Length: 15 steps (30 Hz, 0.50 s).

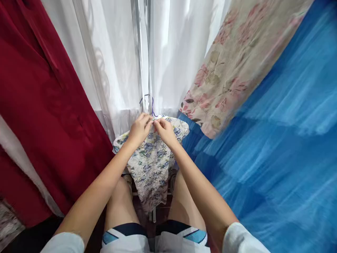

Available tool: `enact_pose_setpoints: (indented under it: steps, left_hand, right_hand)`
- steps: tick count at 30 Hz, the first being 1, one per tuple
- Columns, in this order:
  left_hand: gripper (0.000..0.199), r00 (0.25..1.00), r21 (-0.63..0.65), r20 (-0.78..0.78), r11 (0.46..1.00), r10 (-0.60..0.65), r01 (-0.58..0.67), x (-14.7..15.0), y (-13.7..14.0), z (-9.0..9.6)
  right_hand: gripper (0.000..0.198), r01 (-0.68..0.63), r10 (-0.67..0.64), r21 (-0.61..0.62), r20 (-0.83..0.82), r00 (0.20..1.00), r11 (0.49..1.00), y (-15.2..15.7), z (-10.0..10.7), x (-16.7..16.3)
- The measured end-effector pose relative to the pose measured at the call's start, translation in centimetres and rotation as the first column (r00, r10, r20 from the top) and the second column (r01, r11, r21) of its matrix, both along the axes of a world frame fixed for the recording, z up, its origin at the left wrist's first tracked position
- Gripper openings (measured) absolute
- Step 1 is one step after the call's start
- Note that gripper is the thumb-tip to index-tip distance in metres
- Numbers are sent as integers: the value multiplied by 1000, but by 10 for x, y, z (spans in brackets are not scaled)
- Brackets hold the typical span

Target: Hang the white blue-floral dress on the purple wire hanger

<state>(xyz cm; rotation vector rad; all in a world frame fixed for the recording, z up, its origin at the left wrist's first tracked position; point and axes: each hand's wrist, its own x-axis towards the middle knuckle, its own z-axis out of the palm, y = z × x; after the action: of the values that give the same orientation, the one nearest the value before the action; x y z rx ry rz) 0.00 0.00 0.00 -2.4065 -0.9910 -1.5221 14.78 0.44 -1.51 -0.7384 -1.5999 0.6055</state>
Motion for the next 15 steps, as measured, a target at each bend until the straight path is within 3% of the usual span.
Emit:
enact_pose_setpoints:
  steps: [4,9,15]
  left_hand:
    - [13,999,0,49,1000,-11,11,1,-7,-3]
    - [11,985,-21,173,1000,7,-3,5,-13,-10]
    - [12,967,-28,256,999,-10,18,11,-16,-21]
  right_hand:
    - [25,-6,5,-30,-40,999,1000,-8,-1,-1]
    - [25,76,-80,-63,-57,995,995,-19,-19,-3]
    - [24,73,-75,-132,-7,997,988,-11,-29,0]
